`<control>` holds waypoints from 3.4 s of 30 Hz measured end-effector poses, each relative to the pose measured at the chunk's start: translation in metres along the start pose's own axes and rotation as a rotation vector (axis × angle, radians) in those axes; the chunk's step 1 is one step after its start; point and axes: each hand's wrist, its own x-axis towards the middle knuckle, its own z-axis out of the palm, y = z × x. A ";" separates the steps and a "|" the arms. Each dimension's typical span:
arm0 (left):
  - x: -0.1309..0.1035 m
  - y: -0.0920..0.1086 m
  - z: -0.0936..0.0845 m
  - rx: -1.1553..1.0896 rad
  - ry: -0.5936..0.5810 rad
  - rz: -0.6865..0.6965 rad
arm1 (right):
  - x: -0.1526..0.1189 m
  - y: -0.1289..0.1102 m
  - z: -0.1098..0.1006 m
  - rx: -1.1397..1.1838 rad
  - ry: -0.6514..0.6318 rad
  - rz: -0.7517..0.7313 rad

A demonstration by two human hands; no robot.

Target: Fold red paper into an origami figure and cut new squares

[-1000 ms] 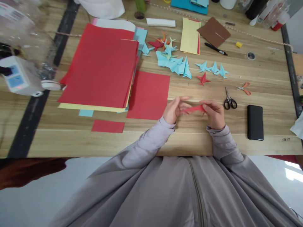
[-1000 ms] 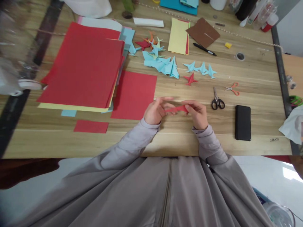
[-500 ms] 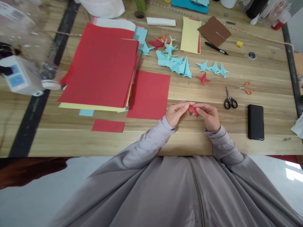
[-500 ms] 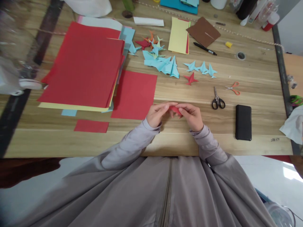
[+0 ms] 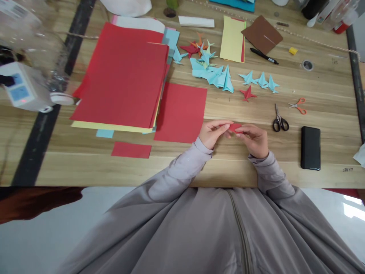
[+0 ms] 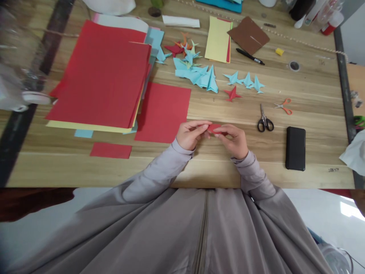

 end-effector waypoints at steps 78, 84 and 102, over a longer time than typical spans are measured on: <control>-0.003 -0.001 0.008 0.243 0.070 0.012 | 0.005 0.002 0.012 0.269 0.112 0.435; -0.002 -0.001 0.007 0.215 0.074 -0.023 | 0.004 0.001 0.011 0.277 0.103 0.425; -0.002 -0.001 0.007 0.199 0.034 0.001 | 0.005 0.004 0.011 0.338 0.129 0.426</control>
